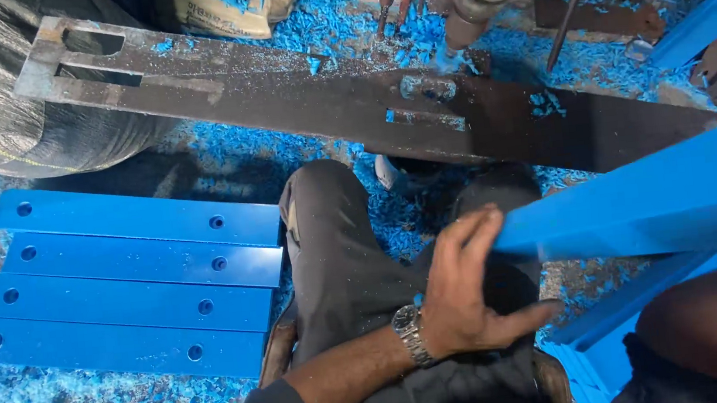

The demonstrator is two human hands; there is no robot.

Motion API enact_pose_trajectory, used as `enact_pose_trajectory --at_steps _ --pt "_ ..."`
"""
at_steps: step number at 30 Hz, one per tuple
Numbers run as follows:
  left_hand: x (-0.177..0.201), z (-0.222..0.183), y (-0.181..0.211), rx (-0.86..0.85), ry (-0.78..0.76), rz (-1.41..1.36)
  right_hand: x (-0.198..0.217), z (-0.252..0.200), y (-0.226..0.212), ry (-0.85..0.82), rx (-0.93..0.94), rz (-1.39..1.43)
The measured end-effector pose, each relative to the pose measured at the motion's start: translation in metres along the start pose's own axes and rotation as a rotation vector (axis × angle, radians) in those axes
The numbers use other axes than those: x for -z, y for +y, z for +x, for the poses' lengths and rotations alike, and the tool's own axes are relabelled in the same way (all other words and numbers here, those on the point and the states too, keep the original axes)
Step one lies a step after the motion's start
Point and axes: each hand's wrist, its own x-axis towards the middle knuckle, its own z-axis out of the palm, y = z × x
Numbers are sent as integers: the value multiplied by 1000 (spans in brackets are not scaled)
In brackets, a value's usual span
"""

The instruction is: Drilling holes into blue plastic components using a vertical drill press.

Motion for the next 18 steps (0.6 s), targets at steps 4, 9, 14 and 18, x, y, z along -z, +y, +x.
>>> enact_pose_trajectory --at_steps 4,9,14,18 --pt "1 18 2 -250 218 264 -32 -52 7 187 15 50" --pt "37 25 -32 -437 236 556 -106 -85 -17 406 34 127" --pt "98 38 -45 -331 -203 532 -128 -50 -53 619 76 198" --pt "133 47 -48 -248 -370 551 -128 -60 -2 561 -188 737"
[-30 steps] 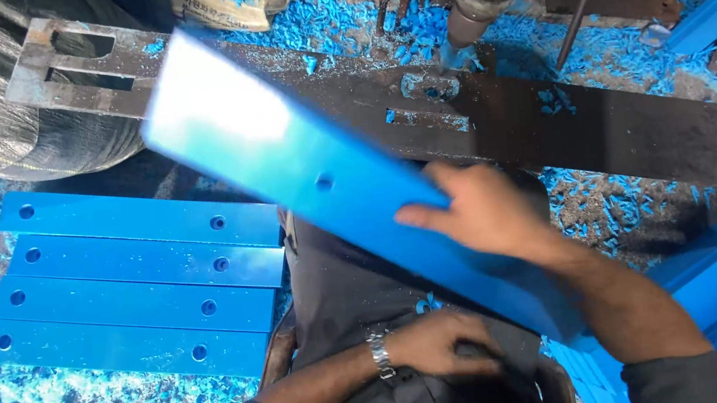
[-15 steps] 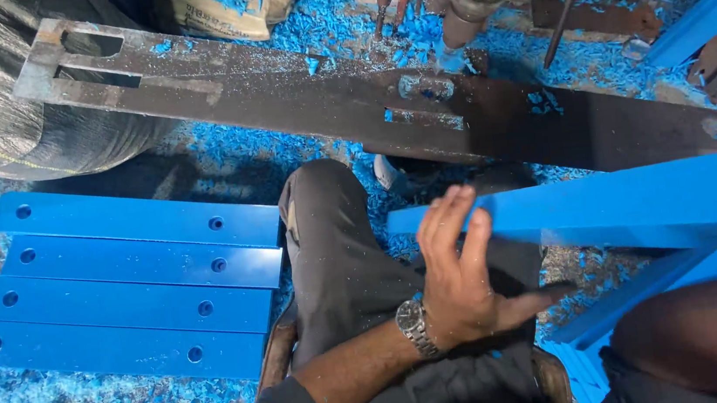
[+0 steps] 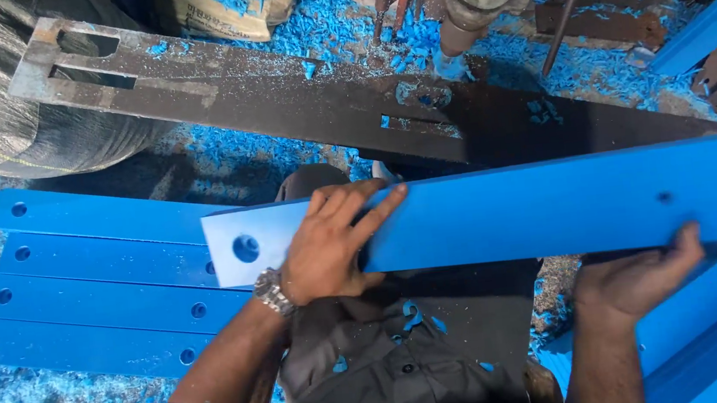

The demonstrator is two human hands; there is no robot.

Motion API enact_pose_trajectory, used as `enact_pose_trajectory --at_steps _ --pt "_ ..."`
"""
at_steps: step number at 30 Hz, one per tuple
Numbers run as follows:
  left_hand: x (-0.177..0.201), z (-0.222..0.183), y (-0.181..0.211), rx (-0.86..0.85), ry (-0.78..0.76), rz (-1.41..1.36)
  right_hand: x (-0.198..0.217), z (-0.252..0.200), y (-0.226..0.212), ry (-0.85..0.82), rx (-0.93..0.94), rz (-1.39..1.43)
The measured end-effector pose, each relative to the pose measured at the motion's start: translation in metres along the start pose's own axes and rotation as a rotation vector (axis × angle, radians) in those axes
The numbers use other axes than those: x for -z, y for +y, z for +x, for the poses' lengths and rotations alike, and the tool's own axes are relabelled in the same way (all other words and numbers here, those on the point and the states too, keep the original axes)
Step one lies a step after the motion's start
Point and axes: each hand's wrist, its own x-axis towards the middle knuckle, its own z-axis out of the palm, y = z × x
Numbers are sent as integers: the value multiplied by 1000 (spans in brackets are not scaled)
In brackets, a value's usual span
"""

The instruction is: Drilling holes into blue plastic components using a vertical drill press.

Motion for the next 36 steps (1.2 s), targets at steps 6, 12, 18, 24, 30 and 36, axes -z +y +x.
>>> enact_pose_trajectory --at_steps 6,12,18,24,30,36 --pt "16 -31 -38 218 -217 34 4 -17 84 108 -626 -35" --pt "36 -69 -58 429 -245 87 -27 -20 134 -98 -914 -155" --pt "40 -80 -70 496 -204 160 -60 -16 165 -338 -1072 -240" --pt "17 -57 -67 493 -193 278 -43 -4 161 -512 -1027 -582" --pt "-37 -8 -60 388 -125 263 -30 51 112 -304 -593 -754" --pt "-72 31 -58 364 -133 258 -26 144 91 -305 -199 -770"
